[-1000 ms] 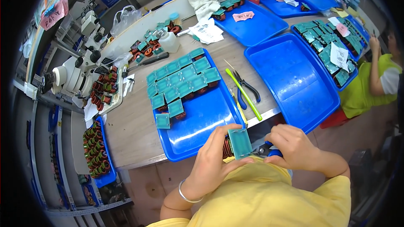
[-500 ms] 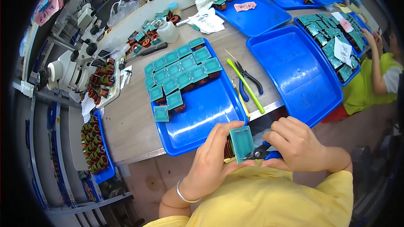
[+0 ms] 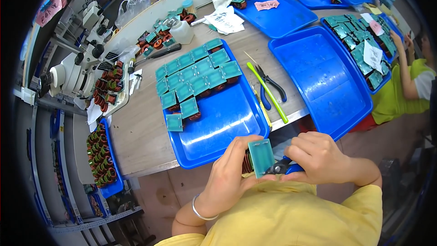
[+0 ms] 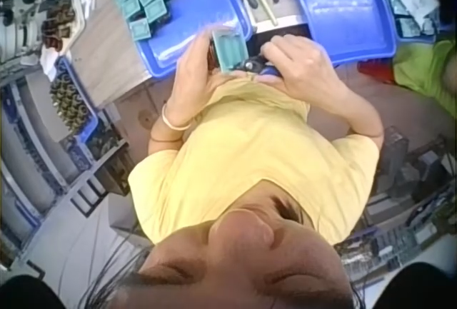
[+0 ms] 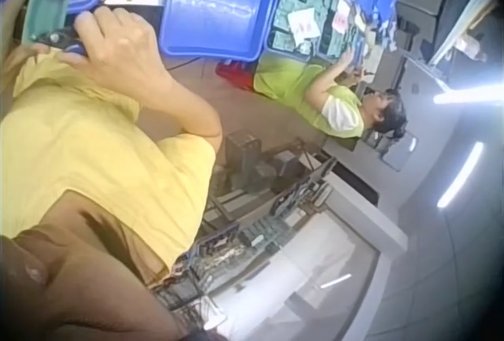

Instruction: Trimming excess wires from electronic components using pliers at an assembly workbench.

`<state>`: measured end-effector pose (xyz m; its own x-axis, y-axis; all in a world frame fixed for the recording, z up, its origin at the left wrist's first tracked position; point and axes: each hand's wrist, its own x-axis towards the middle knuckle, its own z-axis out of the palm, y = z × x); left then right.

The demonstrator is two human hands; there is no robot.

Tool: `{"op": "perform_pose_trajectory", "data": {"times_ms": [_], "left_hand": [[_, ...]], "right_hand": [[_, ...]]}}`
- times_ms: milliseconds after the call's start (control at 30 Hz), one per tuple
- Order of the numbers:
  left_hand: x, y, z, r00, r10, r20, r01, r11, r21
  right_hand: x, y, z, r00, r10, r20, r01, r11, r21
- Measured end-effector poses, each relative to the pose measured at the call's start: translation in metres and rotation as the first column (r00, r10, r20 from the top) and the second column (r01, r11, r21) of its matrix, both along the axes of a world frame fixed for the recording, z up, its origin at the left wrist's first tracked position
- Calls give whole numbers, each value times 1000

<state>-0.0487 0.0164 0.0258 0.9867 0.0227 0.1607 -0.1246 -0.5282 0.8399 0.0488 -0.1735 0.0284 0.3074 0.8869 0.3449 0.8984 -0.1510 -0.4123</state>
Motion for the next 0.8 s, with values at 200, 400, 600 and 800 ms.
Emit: {"op": "perform_pose_trajectory", "data": {"times_ms": [200,400,600,800], "left_hand": [[-7,1,4,996,-56,73,68,983,-173],[-8,2,10,982,-107,157,120,990,-75],[-7,1,12,969,-139,204,142,990,-1],[-6,0,16,959,-164,233,159,986,39]], "right_hand": [[10,-2,6,994,-108,35,105,992,63],[7,-1,11,990,-128,58,126,991,33],[7,-1,15,990,-116,77,117,993,3],[6,0,17,988,-111,108,111,994,0]]}}
